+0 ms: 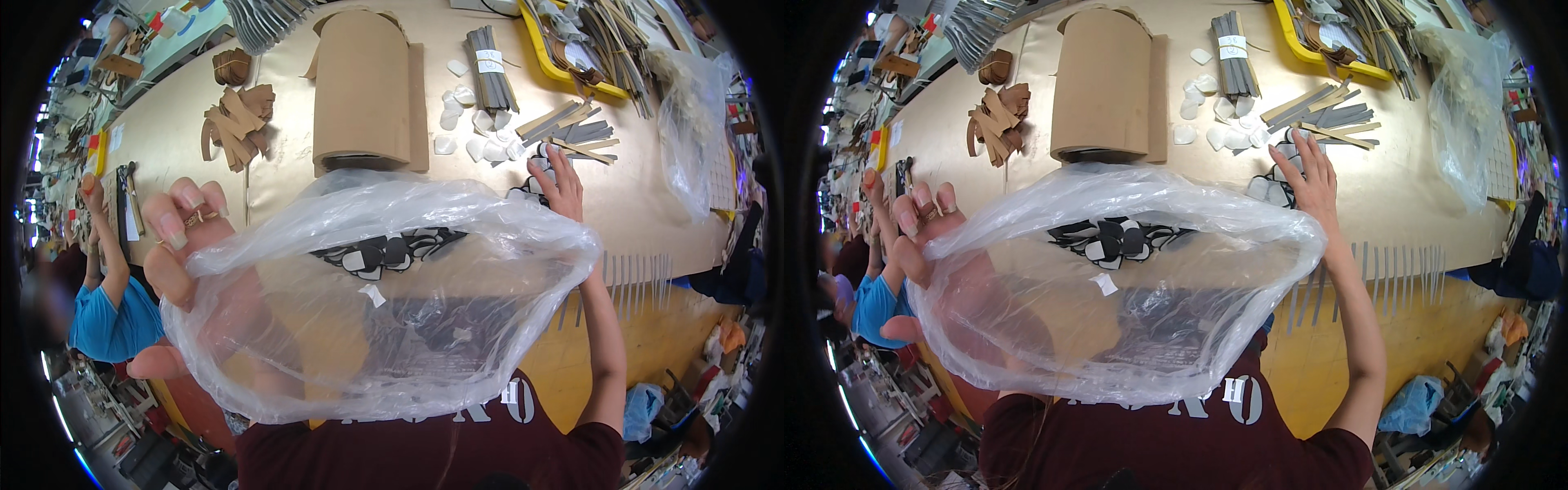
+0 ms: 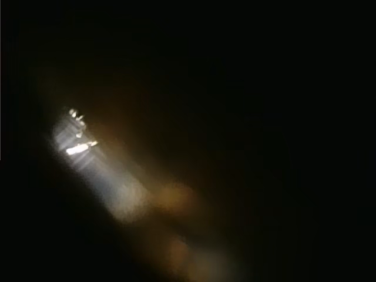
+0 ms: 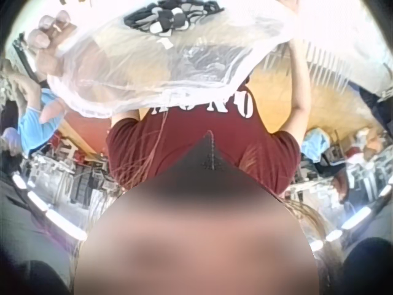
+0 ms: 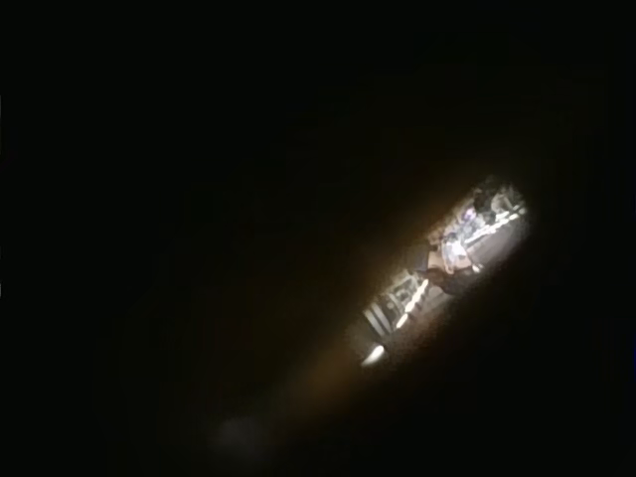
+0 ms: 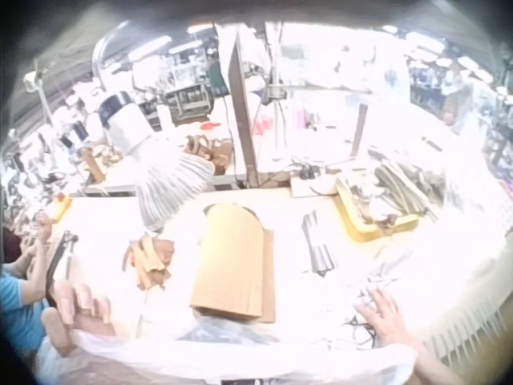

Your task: The person handles small black and white plastic pieces, placing them into a clear plastic bag. They then pick up thin wooden sticks, bend them into loops, and place them on the table. The person continues to manipulate the sticks and plastic pieces throughout the clip.

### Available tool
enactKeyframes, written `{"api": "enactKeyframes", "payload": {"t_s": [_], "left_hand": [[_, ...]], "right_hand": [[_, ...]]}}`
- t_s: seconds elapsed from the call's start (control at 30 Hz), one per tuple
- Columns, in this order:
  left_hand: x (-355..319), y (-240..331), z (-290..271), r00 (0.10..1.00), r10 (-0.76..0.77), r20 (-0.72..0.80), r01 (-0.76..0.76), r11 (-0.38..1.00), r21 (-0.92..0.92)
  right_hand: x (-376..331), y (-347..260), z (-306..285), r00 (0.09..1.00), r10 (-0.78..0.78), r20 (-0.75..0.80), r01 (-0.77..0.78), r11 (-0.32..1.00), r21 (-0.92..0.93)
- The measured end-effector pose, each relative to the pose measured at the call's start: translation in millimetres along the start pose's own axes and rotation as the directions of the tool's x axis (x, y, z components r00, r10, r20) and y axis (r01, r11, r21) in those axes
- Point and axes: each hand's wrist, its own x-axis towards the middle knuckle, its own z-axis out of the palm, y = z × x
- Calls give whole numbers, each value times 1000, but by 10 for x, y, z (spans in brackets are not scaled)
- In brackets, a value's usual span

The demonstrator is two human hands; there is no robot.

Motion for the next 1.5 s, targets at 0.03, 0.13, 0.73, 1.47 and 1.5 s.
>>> {"api": "enactKeyframes", "payload": {"t_s": [0.03, 0.13, 0.73, 1.47, 1.5], "left_hand": [[10, -3, -17, 1000, 1, -2, -1, 1000, 4], [13, -20, -44, 1000, 13, 15, -13, 1000, -3], [65, -68, -177, 981, 50, 188, -51, 999, 0], [107, -121, 300, 999, -17, -30, 16, 999, -46], [99, -124, 337, 998, -15, -54, 13, 999, -42]], "right_hand": [[3, -16, -15, 1000, -18, -5, 18, 1000, -10], [7, -57, -67, 996, -66, 66, 70, 995, -71], [172, -79, -167, 965, 122, -231, -23, 921, 389], [520, -301, -1481, 927, 197, 319, -224, -390, 893], [539, -514, -1618, 945, 128, 302, -254, -298, 920]]}}
